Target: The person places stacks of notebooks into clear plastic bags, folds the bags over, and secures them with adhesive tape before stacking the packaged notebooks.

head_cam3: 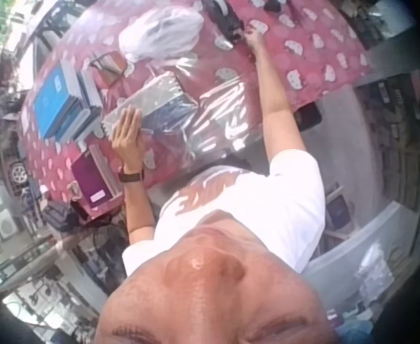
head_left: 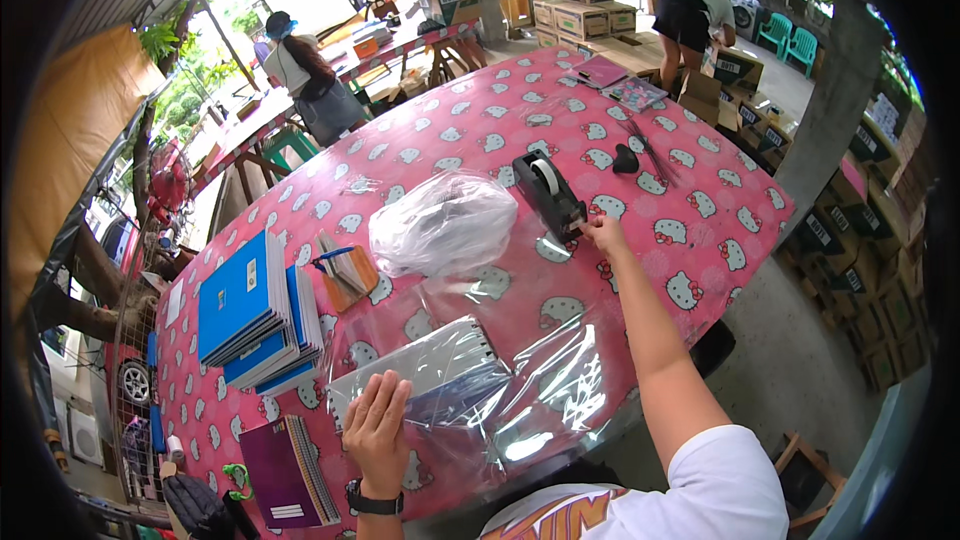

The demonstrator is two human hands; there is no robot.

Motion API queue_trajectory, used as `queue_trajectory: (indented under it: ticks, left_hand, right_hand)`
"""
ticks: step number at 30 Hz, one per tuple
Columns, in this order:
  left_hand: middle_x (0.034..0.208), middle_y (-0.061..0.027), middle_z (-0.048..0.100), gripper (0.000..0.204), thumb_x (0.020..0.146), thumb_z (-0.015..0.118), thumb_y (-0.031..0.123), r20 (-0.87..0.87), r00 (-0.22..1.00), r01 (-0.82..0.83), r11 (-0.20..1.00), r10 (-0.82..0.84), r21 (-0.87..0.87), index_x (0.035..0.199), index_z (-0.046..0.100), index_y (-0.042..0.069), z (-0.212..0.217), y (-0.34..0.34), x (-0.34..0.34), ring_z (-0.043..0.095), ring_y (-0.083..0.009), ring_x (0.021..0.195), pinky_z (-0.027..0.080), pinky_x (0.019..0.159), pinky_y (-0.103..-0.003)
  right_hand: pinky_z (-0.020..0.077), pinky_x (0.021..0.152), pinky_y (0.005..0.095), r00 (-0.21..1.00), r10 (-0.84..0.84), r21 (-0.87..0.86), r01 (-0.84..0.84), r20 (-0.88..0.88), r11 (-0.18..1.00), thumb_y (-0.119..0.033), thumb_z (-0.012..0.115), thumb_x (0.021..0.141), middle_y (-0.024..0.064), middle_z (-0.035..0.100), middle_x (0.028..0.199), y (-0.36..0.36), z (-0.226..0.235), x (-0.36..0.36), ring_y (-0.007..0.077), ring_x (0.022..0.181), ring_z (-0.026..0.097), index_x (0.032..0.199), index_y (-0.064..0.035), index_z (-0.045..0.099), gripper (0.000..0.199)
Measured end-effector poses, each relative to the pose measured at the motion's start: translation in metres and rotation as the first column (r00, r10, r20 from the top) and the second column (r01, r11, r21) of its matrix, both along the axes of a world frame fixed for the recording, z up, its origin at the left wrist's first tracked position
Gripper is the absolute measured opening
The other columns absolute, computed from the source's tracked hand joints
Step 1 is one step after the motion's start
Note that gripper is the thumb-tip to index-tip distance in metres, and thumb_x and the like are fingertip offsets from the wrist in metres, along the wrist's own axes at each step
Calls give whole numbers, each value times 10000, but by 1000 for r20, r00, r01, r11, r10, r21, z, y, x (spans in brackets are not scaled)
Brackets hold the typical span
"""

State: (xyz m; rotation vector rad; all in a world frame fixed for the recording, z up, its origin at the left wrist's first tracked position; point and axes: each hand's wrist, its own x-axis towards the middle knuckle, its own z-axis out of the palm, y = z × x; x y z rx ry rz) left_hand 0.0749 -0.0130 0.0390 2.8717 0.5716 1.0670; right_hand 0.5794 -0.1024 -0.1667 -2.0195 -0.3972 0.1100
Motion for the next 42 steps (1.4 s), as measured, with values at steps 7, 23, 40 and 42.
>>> queue_trajectory:
  ticks: [7, 23, 40, 42]
  left_hand:
    - [1162, -63, 630, 383, 748, 560, -9, 20, 1000, -11, 999, 10, 49, 1094, 663, 118, -13, 8, -12, 582, -229, 1108, 443, 878, -355]
    - [1205, -22, 609, 402, 783, 523, 23, 142, 989, 25, 985, -49, 170, 1143, 634, 161, -31, 18, -11, 573, -191, 1116, 440, 906, -343]
    - [1190, -54, 613, 371, 785, 532, 52, 168, 979, 96, 990, -113, 105, 1135, 625, 136, -22, 19, -17, 559, -205, 1129, 437, 907, -349]
    - [1139, -69, 631, 343, 738, 663, 150, 119, 981, 157, 988, -156, 4, 1081, 651, 130, -6, 14, -16, 567, -237, 1107, 436, 902, -382]
  right_hand:
    - [387, 472, 187, 846, 396, 525, -168, -358, 834, -213, 644, 848, 15, 612, 660, -28, 100, -135, 34, 549, 517, 810, -48, 635, 169]
    - [325, 382, 176, 825, 397, 634, -62, -402, 771, -287, 721, 808, -22, 501, 526, 6, 150, -437, 42, 418, 450, 621, -105, 509, 336]
    - [284, 409, 262, 974, 203, 546, -117, -100, 829, -356, 740, 775, -16, 435, 469, 32, 112, -428, 51, 454, 349, 540, -44, 492, 463]
    - [288, 412, 276, 985, 171, 465, -139, -28, 874, -361, 746, 765, -2, 429, 456, 28, 108, -416, 59, 452, 351, 521, -37, 486, 482]
